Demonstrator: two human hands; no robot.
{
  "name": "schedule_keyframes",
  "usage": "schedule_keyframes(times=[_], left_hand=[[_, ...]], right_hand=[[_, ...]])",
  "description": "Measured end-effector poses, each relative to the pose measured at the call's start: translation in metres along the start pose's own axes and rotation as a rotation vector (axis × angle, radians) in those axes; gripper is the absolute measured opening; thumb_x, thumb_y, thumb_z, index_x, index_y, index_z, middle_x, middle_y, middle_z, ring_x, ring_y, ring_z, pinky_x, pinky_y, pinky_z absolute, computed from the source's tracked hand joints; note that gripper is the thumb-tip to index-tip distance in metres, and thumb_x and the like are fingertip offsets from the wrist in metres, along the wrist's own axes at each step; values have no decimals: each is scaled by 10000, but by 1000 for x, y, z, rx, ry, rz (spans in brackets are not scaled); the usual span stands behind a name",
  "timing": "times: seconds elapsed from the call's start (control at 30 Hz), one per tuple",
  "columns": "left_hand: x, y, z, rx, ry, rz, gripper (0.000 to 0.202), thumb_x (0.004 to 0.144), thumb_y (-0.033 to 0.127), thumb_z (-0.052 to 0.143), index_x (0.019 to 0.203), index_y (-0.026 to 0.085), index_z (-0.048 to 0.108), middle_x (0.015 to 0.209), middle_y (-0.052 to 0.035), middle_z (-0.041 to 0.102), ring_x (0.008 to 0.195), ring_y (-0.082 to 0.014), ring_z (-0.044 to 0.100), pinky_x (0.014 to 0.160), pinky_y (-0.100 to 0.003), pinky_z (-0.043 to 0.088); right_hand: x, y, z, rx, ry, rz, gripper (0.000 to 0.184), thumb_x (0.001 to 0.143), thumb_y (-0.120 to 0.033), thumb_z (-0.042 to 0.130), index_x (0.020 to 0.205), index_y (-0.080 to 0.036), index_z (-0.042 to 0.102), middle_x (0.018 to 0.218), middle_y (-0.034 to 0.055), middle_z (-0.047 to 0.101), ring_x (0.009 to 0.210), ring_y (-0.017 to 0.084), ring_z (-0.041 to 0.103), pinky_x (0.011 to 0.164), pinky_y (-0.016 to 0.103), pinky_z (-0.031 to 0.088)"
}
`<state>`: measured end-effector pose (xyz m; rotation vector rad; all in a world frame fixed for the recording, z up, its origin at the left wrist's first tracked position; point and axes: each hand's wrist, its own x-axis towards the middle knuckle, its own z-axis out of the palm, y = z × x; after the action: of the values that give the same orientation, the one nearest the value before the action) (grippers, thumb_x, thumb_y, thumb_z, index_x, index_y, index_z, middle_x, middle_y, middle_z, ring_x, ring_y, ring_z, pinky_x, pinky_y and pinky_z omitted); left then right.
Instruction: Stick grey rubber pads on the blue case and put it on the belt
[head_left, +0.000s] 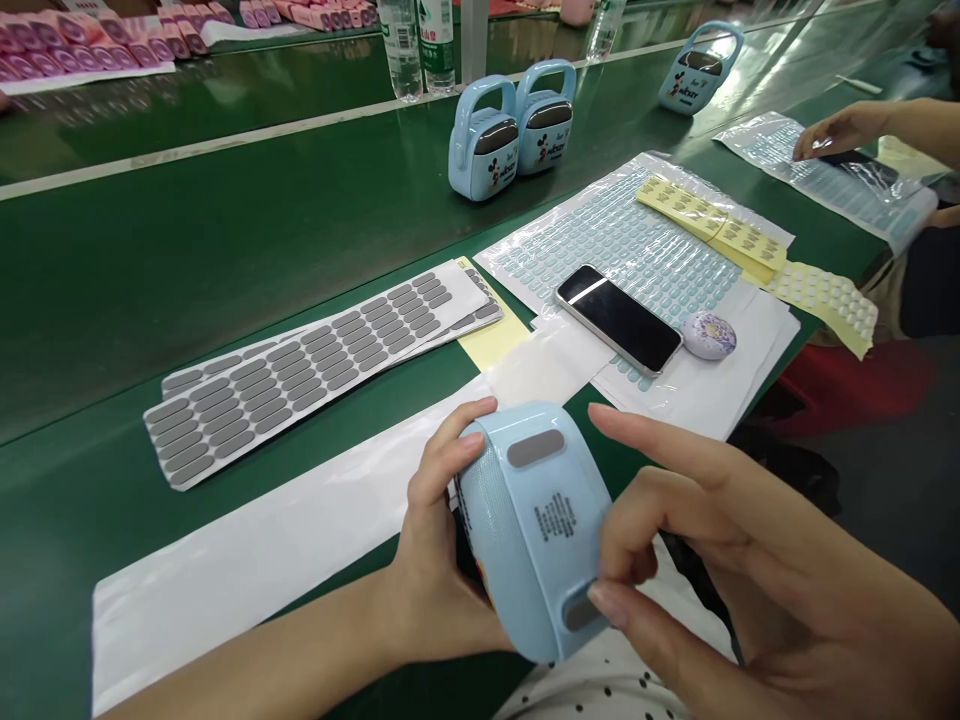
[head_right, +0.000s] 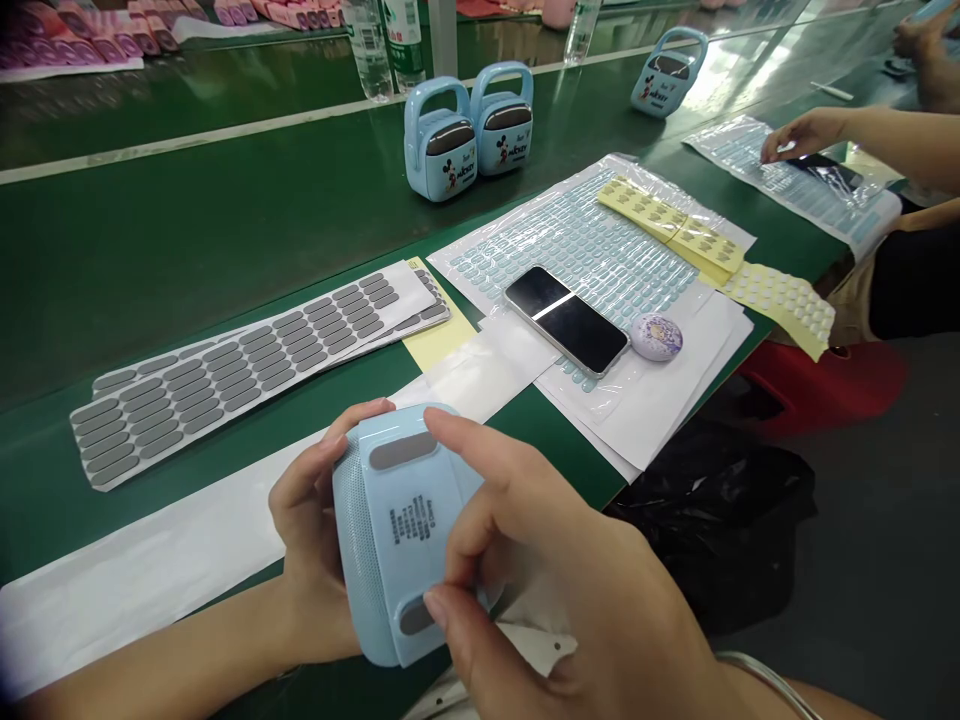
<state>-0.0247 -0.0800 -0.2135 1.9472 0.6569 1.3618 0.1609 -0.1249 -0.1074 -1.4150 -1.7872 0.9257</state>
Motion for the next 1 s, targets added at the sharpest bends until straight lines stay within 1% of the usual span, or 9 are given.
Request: schedule_keyframes(times=[0.23, 0.33, 0.4, 0.5, 0.57, 0.67, 0.8, 0.9, 1.0], left_hand=[[1, 0, -1, -13, -19, 13, 1228, 548, 421, 933, 1506, 200, 197, 1440, -219, 332, 1345, -403, 381, 1018, -592, 471], [1, -1, -1, -17, -18, 13, 1222, 549, 414, 934, 1500, 181, 202, 1429, -217, 339, 1347, -400, 376, 1030, -589, 469], [1, -1, -1, -1, -23, 8, 1217, 557, 421, 928, 1503, 185, 198, 1427, -216, 337, 1350, -403, 373, 1014, -586, 482], [1, 0, -2, 17, -10, -19, 1209, 562, 467, 915, 1505, 211, 203, 1439, -212, 342, 1349, -410, 382, 1012, -604, 475], [2, 0, -3, 15, 1, -42, 1204, 557, 495, 911, 1502, 229, 213, 1454, -203, 348, 1346, -402, 395, 1047, -620, 438], [3, 1, -4, 13, -13, -24, 1201, 557, 442, 923, 1501, 221, 213, 1463, -198, 342, 1351, -376, 398, 1076, -589, 425], [2, 1, -3, 10, 9, 4, 1165, 561, 369, 930, 1487, 201, 243, 1431, -200, 359, 1344, -366, 401, 1061, -550, 446], [2, 1, -2, 20, 27, 8, 1140, 568, 375, 924, 1473, 180, 260, 1407, -204, 372, 1332, -367, 409, 1058, -546, 447], [2, 1, -1, 52, 10, 29, 1146, 572, 373, 920, 1471, 159, 241, 1397, -203, 361, 1330, -361, 401, 1061, -554, 445]], right_hand=[[-4, -9, 1, -120, 42, 42, 711, 833, -36, 607, 1401, -398, 381, 806, -65, 596, 747, 98, 650, 745, 145, 572], [-4, -7, 4, -117, 65, 25, 628, 842, -36, 591, 1344, -382, 445, 834, -49, 592, 670, 92, 611, 655, 155, 564], [-3, -2, 6, -90, 76, -17, 584, 843, -55, 587, 1326, -365, 478, 974, -10, 584, 660, 92, 579, 584, 165, 545], [-3, 5, 8, -26, 93, -31, 601, 839, -118, 601, 1364, -377, 464, 1316, 37, 456, 1071, 193, 592, 778, 208, 589], [-4, 8, 10, 72, 62, 44, 725, 829, -162, 641, 1438, -442, 366, 1482, 1, 324, 1382, 273, 379, 1009, 304, 536], [-4, 9, 16, 301, -22, 233, 850, 812, -189, 672, 1477, -512, 253, 1575, -42, 216, 1470, 298, 236, 1083, 411, 476], [-1, 9, 26, 488, -44, 327, 817, 745, -187, 685, 1456, -427, 361, 1593, -31, 213, 1480, 314, 207, 1096, 449, 451], [2, 10, 30, 554, -34, 315, 863, 703, -141, 677, 1455, -415, 355, 1586, -42, 234, 1454, 286, 278, 1039, 365, 504], [2, 9, 31, 676, -35, 330, 862, 725, -103, 649, 1467, -402, 326, 1525, -19, 350, 1301, 221, 494, 982, 285, 536]])
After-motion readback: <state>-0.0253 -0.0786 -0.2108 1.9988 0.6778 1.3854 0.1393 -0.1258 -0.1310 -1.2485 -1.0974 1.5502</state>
